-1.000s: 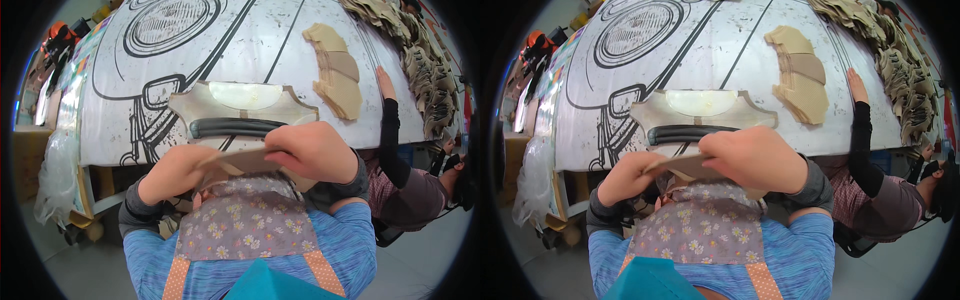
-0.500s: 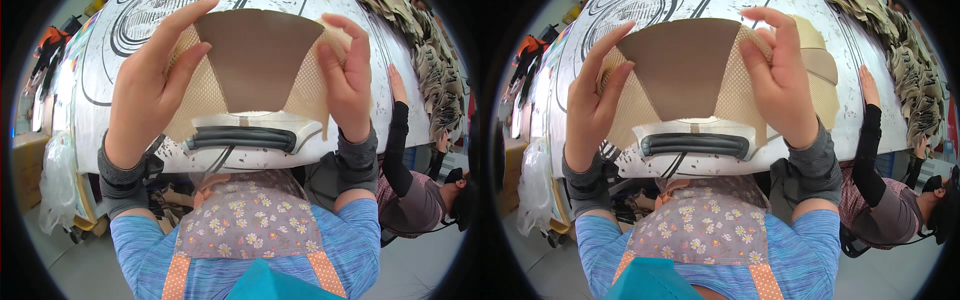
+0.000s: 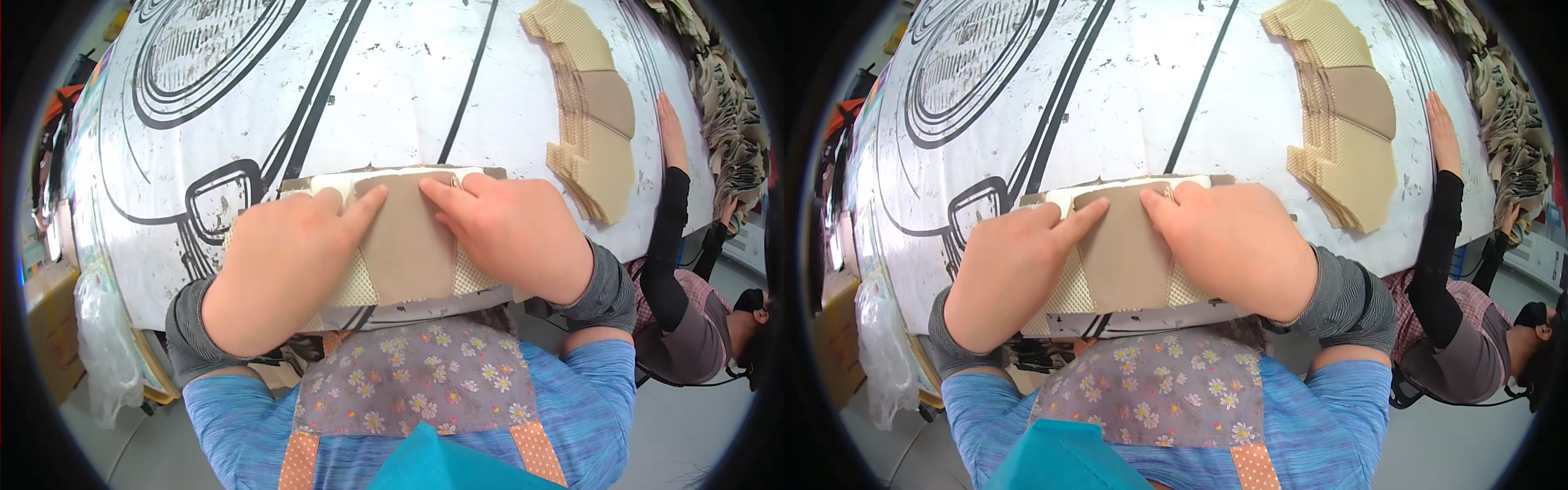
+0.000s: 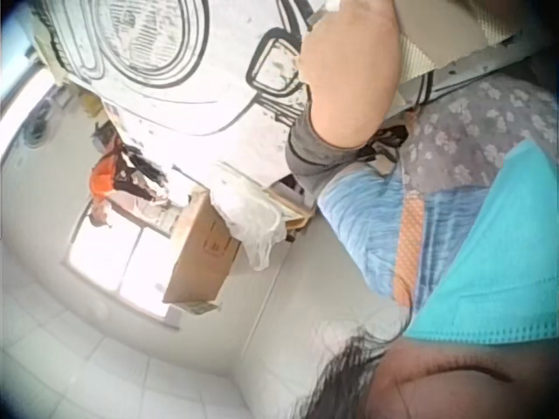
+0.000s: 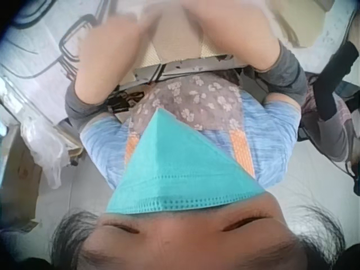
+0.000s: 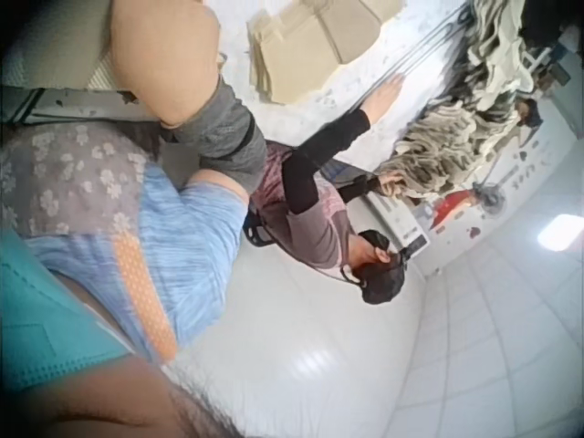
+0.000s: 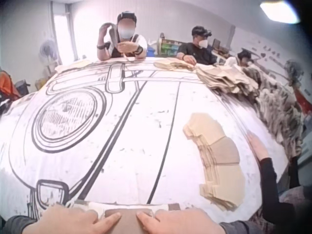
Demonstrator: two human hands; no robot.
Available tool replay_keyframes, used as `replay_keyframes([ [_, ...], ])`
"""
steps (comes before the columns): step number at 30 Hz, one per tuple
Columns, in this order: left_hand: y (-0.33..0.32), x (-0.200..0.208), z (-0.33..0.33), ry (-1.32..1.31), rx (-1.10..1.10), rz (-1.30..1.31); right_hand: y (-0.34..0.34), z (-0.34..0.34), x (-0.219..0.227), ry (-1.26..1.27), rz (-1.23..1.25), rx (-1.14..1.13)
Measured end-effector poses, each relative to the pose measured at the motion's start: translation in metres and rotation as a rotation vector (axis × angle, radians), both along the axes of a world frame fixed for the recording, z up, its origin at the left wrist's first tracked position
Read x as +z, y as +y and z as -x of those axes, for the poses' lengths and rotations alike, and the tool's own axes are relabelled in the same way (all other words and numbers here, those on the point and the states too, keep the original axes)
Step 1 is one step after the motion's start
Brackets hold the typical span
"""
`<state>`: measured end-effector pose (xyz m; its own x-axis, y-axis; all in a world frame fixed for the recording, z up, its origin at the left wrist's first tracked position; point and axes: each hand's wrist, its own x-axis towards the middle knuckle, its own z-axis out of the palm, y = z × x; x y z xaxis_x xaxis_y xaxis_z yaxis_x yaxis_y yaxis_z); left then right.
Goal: Manual assembly and checking of shoe upper components on a manufacturing table.
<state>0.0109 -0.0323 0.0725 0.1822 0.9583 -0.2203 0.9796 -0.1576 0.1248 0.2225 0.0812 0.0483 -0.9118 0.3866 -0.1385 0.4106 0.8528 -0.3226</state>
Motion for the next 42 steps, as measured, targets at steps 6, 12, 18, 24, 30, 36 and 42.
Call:
replay_keyframes([
  [6, 0.002, 0.001, -0.001, 0.007, 0.020, 0.095, -0.001, 0.003, 0.002, -0.053, 0.016, 0.045],
  [12, 0.007, -0.004, -0.001, 0.001, 0.018, 0.087, -0.002, 0.004, -0.008, -0.010, -0.042, -0.015],
  [18, 0.008, -0.005, -0.001, -0.003, 0.029, 0.091, -0.001, 0.005, -0.007, -0.010, -0.013, -0.021],
  [24, 0.010, -0.006, -0.002, 0.012, 0.037, 0.094, -0.002, 0.005, -0.006, -0.049, 0.007, -0.015],
  [30, 0.013, -0.011, -0.001, 0.028, 0.010, 0.044, -0.005, 0.007, -0.010, -0.047, -0.078, 0.009],
  [36, 0.022, -0.013, -0.001, 0.029, -0.121, -0.172, -0.036, 0.013, -0.021, -0.065, -0.354, -0.008],
  [42, 0.035, -0.049, 0.002, -0.169, -0.071, -0.200, -0.056, 0.019, -0.041, -0.050, -0.553, -0.059],
])
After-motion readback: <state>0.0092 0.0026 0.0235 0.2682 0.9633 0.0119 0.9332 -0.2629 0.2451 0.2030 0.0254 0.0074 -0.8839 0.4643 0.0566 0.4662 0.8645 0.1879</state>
